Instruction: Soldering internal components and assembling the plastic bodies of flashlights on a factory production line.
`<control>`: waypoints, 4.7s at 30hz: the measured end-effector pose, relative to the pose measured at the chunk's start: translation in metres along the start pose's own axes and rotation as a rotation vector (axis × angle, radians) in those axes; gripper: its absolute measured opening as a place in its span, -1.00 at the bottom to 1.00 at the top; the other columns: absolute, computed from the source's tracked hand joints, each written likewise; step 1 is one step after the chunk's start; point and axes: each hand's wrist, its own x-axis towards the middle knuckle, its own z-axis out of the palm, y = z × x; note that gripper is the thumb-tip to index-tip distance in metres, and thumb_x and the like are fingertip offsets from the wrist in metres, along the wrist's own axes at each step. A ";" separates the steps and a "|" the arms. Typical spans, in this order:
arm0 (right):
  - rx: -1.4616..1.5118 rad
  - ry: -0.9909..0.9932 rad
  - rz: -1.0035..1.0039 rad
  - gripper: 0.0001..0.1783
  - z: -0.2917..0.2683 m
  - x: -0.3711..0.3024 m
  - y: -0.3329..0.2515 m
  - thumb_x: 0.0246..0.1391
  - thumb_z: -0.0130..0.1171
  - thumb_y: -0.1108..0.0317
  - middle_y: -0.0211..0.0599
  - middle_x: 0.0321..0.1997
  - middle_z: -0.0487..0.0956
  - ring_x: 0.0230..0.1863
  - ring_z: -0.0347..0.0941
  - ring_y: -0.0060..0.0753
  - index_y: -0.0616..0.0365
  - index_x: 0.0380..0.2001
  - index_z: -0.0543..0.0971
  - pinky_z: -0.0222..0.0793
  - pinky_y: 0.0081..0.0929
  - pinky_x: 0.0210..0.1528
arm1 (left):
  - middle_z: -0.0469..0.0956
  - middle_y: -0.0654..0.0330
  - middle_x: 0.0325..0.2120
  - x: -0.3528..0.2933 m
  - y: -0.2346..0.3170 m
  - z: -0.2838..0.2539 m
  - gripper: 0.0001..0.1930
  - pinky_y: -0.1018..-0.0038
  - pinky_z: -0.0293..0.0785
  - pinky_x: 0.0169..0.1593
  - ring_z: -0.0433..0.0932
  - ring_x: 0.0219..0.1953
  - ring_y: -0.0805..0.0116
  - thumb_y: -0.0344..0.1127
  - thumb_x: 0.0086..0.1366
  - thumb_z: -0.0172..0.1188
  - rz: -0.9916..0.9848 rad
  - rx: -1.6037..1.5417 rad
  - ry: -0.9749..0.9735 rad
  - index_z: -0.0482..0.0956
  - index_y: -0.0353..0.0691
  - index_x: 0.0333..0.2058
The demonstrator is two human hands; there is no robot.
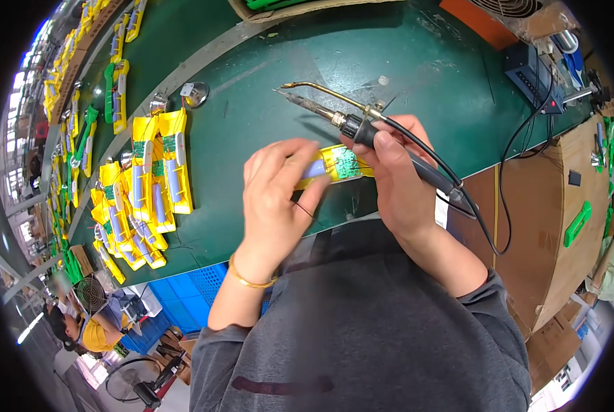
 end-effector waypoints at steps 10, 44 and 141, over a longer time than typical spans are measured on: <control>0.016 0.042 0.021 -0.83 0.000 0.005 0.001 0.17 0.02 0.37 -0.25 -0.28 0.49 -0.20 0.48 -0.42 0.22 -0.24 0.35 0.39 -0.28 0.06 | 0.53 0.20 -0.53 0.006 0.010 0.021 -0.85 0.50 0.38 -0.47 0.49 -0.53 0.33 -0.55 -0.06 0.32 -0.051 -0.336 0.148 0.63 -0.24 -0.44; -0.731 -0.184 -0.238 -0.79 -0.077 -0.063 -0.026 -0.03 0.15 0.48 -0.25 -0.42 0.49 -0.43 0.48 -0.50 0.24 -0.32 0.37 0.38 -0.58 -0.35 | 0.39 0.11 -0.46 0.024 0.029 0.019 -0.89 0.34 0.46 -0.43 0.47 -0.50 0.14 -0.56 -0.16 0.17 -0.239 -0.027 -0.054 0.40 -0.29 -0.64; -0.784 -0.394 0.072 -0.79 -0.085 0.016 -0.092 -0.31 0.26 0.55 -0.52 -0.56 0.42 -0.53 0.26 -0.72 0.18 -0.53 0.45 0.13 -0.67 -0.49 | 0.41 0.16 -0.64 0.030 0.039 0.005 -0.98 0.39 0.34 -0.50 0.43 -0.62 0.23 -0.49 -0.01 0.20 -0.337 -0.128 -0.255 0.53 -0.28 -0.55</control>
